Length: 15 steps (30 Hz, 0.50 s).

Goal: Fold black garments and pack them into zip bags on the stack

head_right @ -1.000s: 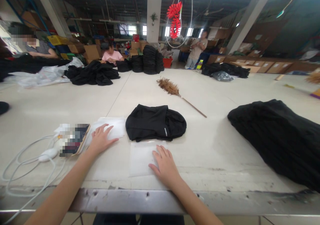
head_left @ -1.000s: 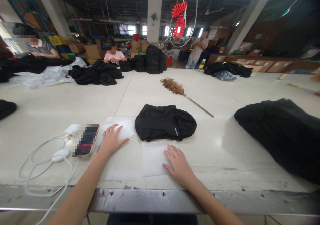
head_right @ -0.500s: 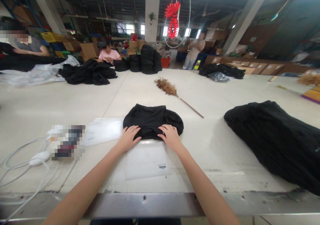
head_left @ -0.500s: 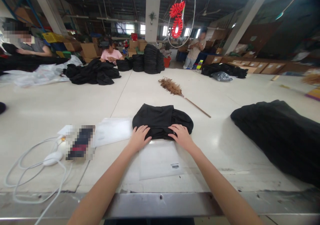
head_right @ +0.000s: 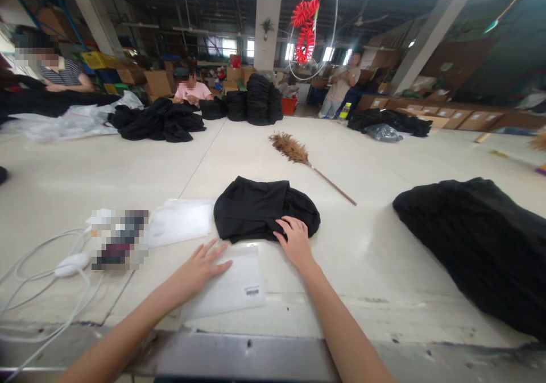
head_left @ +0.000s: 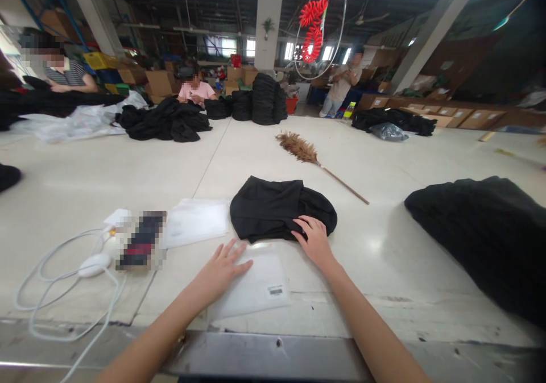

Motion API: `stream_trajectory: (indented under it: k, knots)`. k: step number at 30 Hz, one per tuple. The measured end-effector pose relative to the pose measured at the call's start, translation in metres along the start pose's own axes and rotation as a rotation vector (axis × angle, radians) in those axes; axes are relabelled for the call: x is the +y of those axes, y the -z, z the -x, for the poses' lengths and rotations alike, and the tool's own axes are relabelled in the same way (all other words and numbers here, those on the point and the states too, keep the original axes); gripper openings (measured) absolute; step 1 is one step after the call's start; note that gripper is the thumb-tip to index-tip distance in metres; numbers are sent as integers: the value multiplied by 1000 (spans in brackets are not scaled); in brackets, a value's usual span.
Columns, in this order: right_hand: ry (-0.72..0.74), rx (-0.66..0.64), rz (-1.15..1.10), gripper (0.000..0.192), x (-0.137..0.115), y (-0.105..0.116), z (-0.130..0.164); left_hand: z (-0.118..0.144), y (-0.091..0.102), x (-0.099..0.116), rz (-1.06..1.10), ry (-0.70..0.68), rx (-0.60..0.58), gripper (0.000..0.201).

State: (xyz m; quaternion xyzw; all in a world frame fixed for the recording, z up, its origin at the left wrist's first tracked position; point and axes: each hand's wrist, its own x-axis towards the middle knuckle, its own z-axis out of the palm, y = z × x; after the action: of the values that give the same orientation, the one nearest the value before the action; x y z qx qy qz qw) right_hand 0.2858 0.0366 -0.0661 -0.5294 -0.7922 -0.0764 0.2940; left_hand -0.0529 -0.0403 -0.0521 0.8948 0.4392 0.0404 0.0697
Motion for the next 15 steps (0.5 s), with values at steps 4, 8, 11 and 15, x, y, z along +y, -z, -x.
stream_trajectory:
  k: [4,8,11,15]
  knots:
    - [12,3,20,36,0,-1,0,39,8,-43,11,135,111,56]
    - [14,13,12,36,-1,-2,0,58,6,-62,-3,281,140,54]
    - [16,17,19,36,-1,-2,0,57,2,-63,-71,444,163,46]
    - [32,23,45,37,-1,-2,0,46,-2,-54,-138,607,239,35]
